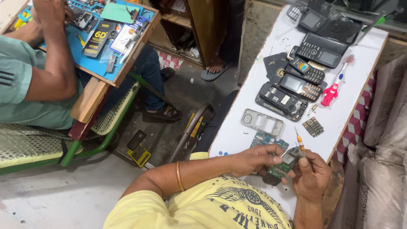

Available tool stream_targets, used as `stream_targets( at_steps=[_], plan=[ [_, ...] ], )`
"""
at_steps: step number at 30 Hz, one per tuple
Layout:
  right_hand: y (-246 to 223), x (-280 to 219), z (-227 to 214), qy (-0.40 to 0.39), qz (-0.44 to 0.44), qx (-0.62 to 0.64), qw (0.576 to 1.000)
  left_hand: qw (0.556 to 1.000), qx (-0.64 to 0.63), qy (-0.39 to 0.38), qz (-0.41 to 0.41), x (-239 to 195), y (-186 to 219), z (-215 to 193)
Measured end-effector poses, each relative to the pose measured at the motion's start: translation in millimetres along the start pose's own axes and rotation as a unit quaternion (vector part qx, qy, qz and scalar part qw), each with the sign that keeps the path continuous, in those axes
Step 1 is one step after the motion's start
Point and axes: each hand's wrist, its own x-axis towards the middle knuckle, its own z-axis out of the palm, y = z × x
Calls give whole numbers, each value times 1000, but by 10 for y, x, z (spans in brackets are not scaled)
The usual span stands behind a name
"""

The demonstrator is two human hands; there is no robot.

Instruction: The person uses a small screwdriver to work on the internal components of a disassembled mobile phone. They repeatedly probe and adjust parts on the circuit board while holding the phone in their left hand. The phone remains partially disassembled on the workbench throughout the clip.

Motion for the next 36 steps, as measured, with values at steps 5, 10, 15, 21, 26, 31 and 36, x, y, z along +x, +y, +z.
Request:
stream_targets(
  at_steps=[5, 10, 15, 21, 26, 31, 36],
  plan=[
    [28, -8, 3, 5, -10, -32, 999, 1000, 6, 16, -4, -5, -79, -36],
    [7, 25, 69, 0, -27, -64, 998, 998, -52, 31, 19, 7, -37, -59],
    [-103, 66, 227, 7, -41, -80, 996, 983, -122, 98, 94, 61, 110, -66],
    [-186, 57, 368, -41, -23, -140, 989, 978, -107, 134, 122, -1, 261, -25],
    [-144, 6, 266, -83, -4, -87, 993, 978, -94, 150, 108, 11, 290, -10],
    [-26, -2, 83, -33, -49, -69, 996, 979, -87, 158, 91, 9, 301, 14],
    [35, 9, -36, -3, -74, 12, 997, 980, -78, 160, 84, 4, 319, 31]
  ],
)
